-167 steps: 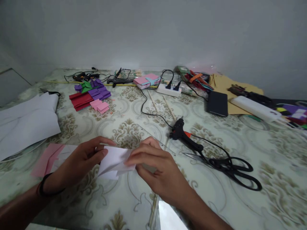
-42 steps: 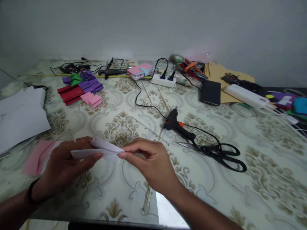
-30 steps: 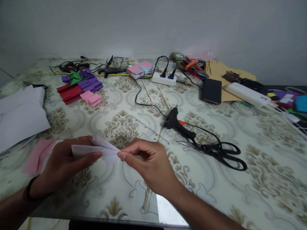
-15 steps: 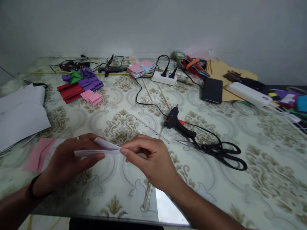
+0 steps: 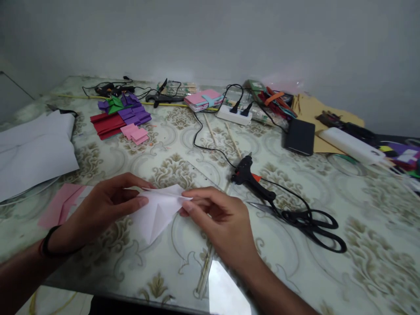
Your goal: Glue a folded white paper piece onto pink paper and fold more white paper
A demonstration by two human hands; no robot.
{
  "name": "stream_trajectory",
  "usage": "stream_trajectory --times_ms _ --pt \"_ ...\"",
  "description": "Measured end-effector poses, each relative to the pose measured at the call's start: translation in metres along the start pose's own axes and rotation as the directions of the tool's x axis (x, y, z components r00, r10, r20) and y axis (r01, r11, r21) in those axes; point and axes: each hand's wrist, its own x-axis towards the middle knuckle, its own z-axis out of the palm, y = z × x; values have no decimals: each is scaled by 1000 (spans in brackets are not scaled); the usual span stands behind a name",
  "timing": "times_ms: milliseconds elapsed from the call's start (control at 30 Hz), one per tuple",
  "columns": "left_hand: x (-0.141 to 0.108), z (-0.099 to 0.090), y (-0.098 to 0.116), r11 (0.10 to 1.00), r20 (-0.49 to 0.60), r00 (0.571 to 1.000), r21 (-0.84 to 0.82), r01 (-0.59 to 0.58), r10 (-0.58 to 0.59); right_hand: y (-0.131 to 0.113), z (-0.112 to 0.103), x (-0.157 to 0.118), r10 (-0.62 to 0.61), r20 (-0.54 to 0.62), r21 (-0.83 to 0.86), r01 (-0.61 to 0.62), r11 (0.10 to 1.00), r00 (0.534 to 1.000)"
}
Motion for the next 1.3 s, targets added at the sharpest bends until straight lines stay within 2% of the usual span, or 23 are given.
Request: stream_trajectory --times_ms 100,167,300,400,533,667,833,1000,1133,1233,1300 --pt "0 1 -3 977 -51 989 171 -131 141 3 1 2 93 109 28 -97 995 990" --pt "-2 2 -3 972 -45 983 165 -167 176 8 1 2 163 149 27 -169 985 975" --pt "-3 7 -5 997 9 998 -43 -65 66 22 1 -1 212 118 77 -221 972 970" --pt "-4 8 -8 995 62 998 -100 7 -1 27 0 -2 225 83 124 -234 964 971" --pt "-3 5 -7 991 26 999 -130 -40 43 27 -1 0 217 106 195 -234 952 970" --pt "-4 2 -1 989 5 995 -111 -96 97 26 -4 0 192 145 185 -217 958 971" --pt "-5 0 3 985 15 990 -104 -135 137 23 -9 -1 102 128 64 -111 992 986" --pt "-5 -3 -1 976 -10 982 -106 -189 188 18 -11 -2 32 159 -75 -20 997 987" --pt "-7 -7 -2 961 -9 962 49 -271 272 10 -14 -3 -54 198 -119 79 990 979" --pt "-8 -9 1 849 19 895 308 -429 446 3 -13 -4 -114 239 -88 138 986 964" --pt "-9 -9 3 750 68 840 418 -513 538 0 -8 -4 -79 219 -72 97 993 973"
